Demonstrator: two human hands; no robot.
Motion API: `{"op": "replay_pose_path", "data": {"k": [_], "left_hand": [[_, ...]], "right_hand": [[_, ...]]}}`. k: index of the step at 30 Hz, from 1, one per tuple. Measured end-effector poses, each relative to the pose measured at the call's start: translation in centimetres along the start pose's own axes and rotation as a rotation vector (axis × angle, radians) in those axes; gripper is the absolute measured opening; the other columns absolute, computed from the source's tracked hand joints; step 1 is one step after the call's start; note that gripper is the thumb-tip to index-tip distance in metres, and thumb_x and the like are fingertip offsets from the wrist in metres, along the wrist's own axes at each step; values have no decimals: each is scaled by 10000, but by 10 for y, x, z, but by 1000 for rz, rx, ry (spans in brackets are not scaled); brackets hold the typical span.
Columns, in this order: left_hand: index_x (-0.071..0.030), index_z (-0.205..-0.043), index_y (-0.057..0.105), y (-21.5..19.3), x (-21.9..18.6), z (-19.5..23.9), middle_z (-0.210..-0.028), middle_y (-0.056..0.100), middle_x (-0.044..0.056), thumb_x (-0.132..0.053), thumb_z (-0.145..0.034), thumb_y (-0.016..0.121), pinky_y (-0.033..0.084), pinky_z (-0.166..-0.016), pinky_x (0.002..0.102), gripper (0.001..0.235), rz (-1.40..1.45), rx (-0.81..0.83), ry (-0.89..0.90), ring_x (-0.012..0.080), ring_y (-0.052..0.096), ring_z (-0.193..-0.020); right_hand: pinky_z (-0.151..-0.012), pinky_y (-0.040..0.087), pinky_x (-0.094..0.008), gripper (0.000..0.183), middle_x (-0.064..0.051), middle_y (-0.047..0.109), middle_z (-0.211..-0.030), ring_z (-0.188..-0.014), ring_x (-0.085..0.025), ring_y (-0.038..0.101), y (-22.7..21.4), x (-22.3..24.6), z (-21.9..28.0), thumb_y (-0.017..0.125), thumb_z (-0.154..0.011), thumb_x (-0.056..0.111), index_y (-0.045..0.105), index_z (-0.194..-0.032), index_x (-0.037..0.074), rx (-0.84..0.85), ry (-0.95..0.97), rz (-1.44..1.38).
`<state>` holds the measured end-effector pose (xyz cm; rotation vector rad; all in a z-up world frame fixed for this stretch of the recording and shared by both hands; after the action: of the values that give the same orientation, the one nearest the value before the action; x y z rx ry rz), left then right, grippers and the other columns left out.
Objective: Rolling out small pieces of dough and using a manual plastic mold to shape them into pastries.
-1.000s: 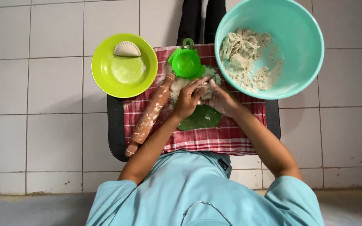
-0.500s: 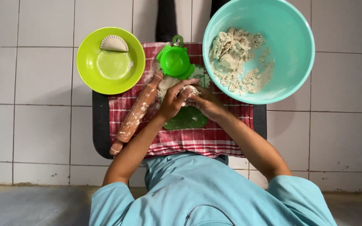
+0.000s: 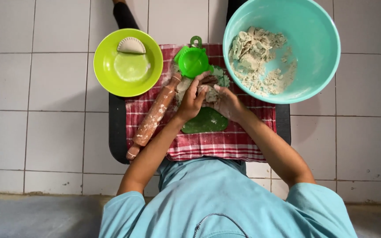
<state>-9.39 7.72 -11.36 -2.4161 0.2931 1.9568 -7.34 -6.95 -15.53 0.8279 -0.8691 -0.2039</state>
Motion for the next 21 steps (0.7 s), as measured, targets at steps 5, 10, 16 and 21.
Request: {"op": "replay_pose_path", "data": {"k": [5,10,16,21], "left_hand": [[33,-1550,362,4,-2,8,-1461,540,232,-149,-1119,446,320,-1205,530,475,182,31,-11,269,470,-1381],[-25,-1567,402,-3,0,0,-1534,498,201,-366,-1142,435,284,-1219,515,546,164,6,-51,285,415,-1451],[-4,-1547,406,1,2,6,-1541,456,226,-337,-1132,494,265,-1217,561,540,142,-8,-97,342,408,-1443],[-26,-1480,501,-1,7,2,-1461,544,204,-343,-1133,480,308,-1189,542,470,136,8,-87,323,493,-1385]], "right_hand": [[-1113,460,-604,820,-344,287,-1564,-1303,-447,546,17,8,10,676,-1030,382,255,-1584,-51,-46,27,-57],[-978,566,-461,422,-175,751,-1066,-955,-277,739,17,11,4,683,-1004,324,621,-1251,-12,-26,7,32],[-1028,541,-497,315,-168,732,-1215,-1077,-311,717,15,11,6,617,-1046,290,654,-1251,55,94,-12,126],[-1037,526,-473,296,-153,735,-1217,-1108,-290,704,7,12,2,604,-1047,300,663,-1244,87,146,-15,156]]}}
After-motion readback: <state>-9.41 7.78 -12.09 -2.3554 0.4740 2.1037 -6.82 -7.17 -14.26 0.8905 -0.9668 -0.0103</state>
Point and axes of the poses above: each hand's wrist, its own z-axis away from the middle knuckle, its own y-axis out of the palm, x = y × z, the point moved 3 cm from there along -z, towards the middle knuckle
